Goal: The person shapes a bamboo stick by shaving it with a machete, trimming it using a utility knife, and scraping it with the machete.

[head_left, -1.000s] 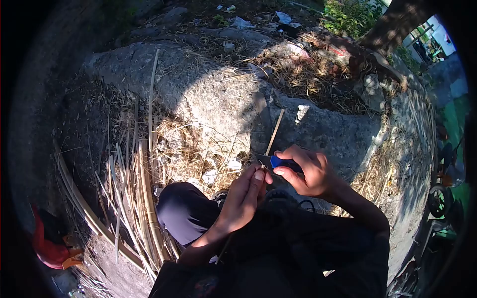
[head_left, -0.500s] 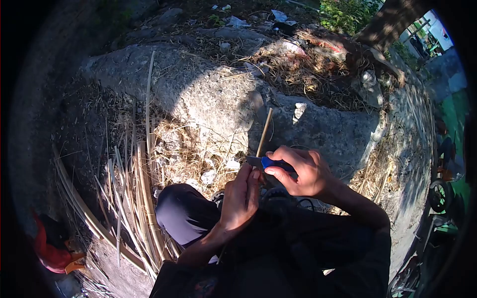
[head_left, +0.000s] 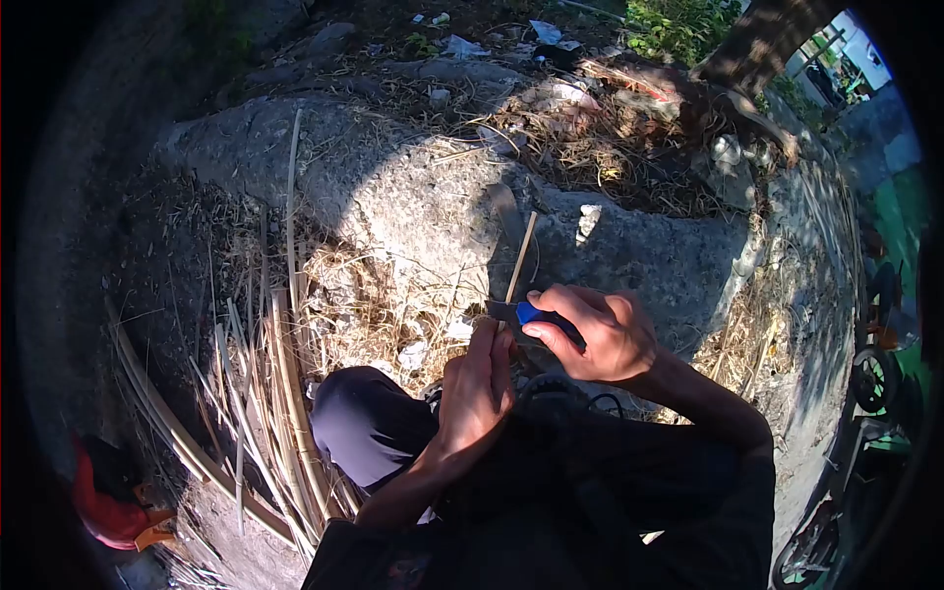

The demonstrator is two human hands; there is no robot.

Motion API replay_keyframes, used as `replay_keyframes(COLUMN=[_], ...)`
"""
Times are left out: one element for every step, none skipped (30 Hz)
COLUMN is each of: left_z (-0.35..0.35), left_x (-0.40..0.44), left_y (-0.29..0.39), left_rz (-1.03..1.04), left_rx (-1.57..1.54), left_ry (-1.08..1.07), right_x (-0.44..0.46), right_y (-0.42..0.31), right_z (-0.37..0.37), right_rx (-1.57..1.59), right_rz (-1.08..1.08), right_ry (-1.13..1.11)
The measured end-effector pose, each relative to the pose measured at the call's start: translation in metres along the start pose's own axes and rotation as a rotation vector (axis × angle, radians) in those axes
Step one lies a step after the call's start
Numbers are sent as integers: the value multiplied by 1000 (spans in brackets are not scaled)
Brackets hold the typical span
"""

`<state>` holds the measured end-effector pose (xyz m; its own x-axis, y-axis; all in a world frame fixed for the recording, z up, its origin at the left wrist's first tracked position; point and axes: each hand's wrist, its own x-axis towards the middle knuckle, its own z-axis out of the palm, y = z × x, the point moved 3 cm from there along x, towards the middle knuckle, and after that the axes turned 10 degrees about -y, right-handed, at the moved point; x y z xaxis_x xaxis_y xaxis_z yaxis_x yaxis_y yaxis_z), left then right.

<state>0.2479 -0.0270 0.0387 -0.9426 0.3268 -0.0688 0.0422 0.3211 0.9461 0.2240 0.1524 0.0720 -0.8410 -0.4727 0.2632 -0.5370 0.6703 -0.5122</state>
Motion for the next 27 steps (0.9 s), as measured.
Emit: replay_keyframes(left_z=[1,1,2,2,2,3,3,4,5,6,5,3,3,3,4,4,3,3,3,3,6,9,9,7,4,1,-2], left_x=[0,1,2,3,4,4,5,6,5,6,7,8,9,9,11,12,13,14,15,12,4,-3,-13,-16,-15,-8,-3], left_y=[-2,-4,-5,-6,-8,-9,-11,-12,-13,-14,-14,-12,-11,-10,-8,-7,-5,-3,-3,-2,-3,-5,-1,-2,-2,-5,-10], left_rz=[-4,-7,-3,2,8,12,16,20,25,35,45,-55,-48,-11,28,37,46,3,-42,-34,-57,-74,-57,-36,-22,-15,19], left_rx=[30,60,60,83,106,108,120,132,132,145,158,150,150,154,157,134,134,154,176,178,182,185,192,173,148,147,104], left_ry=[9,18,19,17,17,18,0,-17,-14,-13,-8,-70,-65,-36,-6,2,6,-14,-38,-33,-77,-118,-140,-127,-107,-92,-99], right_x=[0,1,1,1,2,2,2,2,1,2,4,4,4,3,4,3,4,5,4,4,10,10,-2,-16,-19,-21,-24], right_y=[1,2,2,3,4,6,7,7,7,7,8,10,10,7,8,7,9,12,17,22,36,80,130,168,174,175,173], right_z=[0,-1,-1,-1,-1,0,0,-1,-2,-3,-4,-4,-5,-6,-9,-9,-10,-8,-7,-7,-23,-51,-77,-96,-98,-99,-97], right_rx=[-9,-11,-22,-30,-32,-35,-38,-41,-44,-49,-55,-45,-35,-33,-41,-44,-49,-54,-104,-156,-258,-279,-371,-309,-313,-244,-170], right_rz=[5,4,6,8,5,7,9,6,19,29,20,25,34,99,91,98,101,95,78,58,56,271,575,688,677,617,564], right_ry=[-4,-1,-3,-4,-1,7,15,18,17,19,24,34,45,-33,-31,-34,-36,-34,27,89,296,228,144,162,172,260,339])
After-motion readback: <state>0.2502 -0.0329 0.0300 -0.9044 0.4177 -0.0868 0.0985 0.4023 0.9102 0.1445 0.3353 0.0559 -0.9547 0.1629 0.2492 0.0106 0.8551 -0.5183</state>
